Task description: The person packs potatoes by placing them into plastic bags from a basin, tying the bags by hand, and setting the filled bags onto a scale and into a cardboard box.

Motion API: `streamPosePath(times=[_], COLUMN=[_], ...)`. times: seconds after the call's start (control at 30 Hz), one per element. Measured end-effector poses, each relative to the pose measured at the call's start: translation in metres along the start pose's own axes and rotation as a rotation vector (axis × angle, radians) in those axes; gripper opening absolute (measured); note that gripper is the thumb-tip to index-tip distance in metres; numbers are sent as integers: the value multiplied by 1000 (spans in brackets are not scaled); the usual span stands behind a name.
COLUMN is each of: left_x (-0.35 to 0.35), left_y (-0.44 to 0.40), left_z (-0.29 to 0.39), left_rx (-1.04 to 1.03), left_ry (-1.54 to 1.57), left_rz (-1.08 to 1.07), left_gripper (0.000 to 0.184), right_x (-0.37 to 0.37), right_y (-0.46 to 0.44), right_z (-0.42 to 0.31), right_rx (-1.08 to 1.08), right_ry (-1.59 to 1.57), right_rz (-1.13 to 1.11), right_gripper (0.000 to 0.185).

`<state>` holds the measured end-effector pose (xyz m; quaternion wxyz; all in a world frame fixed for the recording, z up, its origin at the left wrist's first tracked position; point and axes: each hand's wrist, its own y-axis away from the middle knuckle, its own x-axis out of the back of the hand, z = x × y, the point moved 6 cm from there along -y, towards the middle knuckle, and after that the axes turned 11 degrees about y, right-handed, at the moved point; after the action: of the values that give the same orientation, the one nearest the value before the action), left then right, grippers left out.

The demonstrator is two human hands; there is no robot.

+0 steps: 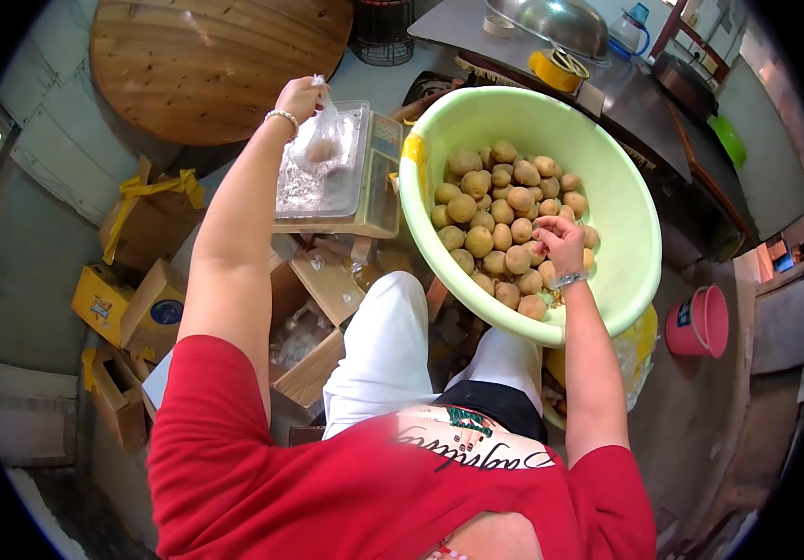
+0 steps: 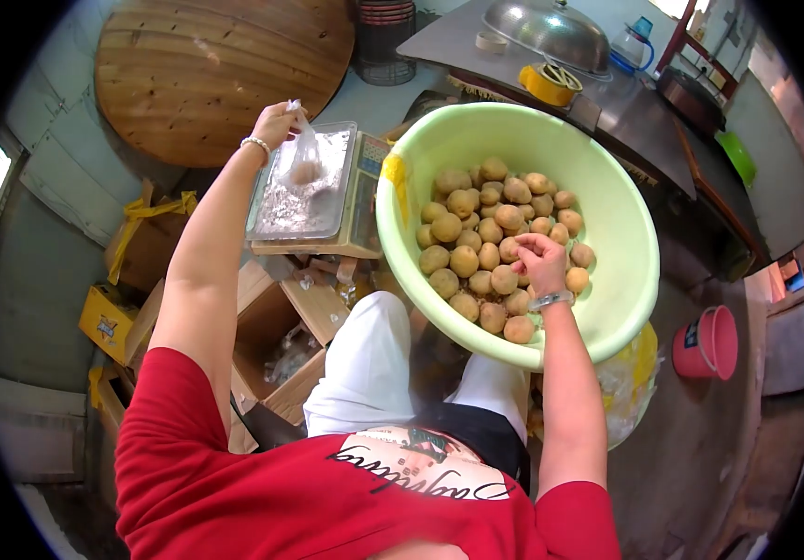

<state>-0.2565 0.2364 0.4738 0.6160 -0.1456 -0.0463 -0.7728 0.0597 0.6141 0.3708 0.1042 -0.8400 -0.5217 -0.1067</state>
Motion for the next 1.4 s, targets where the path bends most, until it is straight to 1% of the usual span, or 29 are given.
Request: streamPosePath(times=[0.07,0.1,0.2,0.23,0.3,0.33,0.37,0.4,0.43,0.53,0.63,0.73,0.83,0.93,1.03,1.13,1.23,1.37,1.4], left_x=[4,6,8,3,-15,-26,-40,-52,-61,-74,-74,-74,-70,-66,-61,-57,-60,-73,-80], left_y=[-2,-4,8,24,54,77,98,102,110,140,156,170,183,195,198,203,212,232,236], left_z=[-19,-29,-58,-54,-62,-59,-51,-76,-85,-101,-112,-109,-111,-109,-105,-100,-100,-95,-101], left_rx=[-23,-83,-171,-317,-336,-290,-356,-506,-441,-491,-385,-357,-319,-223,-104,-70,-34,-137,-97], left_ry=[68,36,-267,-552,-782,-860,-954,-1021,-1123,-1078,-1000,-1056,-1078,-1128,-1117,-1100,-1069,-1026,-961], left_rz=[63,109,160,198,124,67,-25,-77,-180,-244,-218,-192,-147,-148,-146,-74,-107,-62,-92], left_gripper=[19,18,20,20,17,15,13,11,10,11,15,26,42,53,58,53,43,31,29], right_x=[-1,-1,-4,-5,-8,-9,-10,-12,-13,-14,-14,-15,-17,-18,-19,-19,-19,-20,-21], right_y=[0,-3,-2,-3,-3,-2,-2,-1,-1,0,1,3,4,3,4,5,5,4,5], right_z=[1,7,7,6,6,7,7,7,7,8,9,8,7,8,7,6,5,6,5], right_rx=[-7,-5,-32,-28,-21,-30,-38,-44,-46,-50,-52,-55,-55,-54,-61,-62,-60,-54,-55], right_ry=[7,9,9,15,26,38,49,62,72,106,129,132,136,144,147,134,147,150,148], right_rz=[-10,-19,-40,-54,-82,-97,-111,-125,-137,-161,-173,-192,-207,-224,-232,-238,-240,-253,-256], right_gripper=[12,12,11,11,11,11,11,12,11,11,10,10,10,11,11,12,12,12,11])
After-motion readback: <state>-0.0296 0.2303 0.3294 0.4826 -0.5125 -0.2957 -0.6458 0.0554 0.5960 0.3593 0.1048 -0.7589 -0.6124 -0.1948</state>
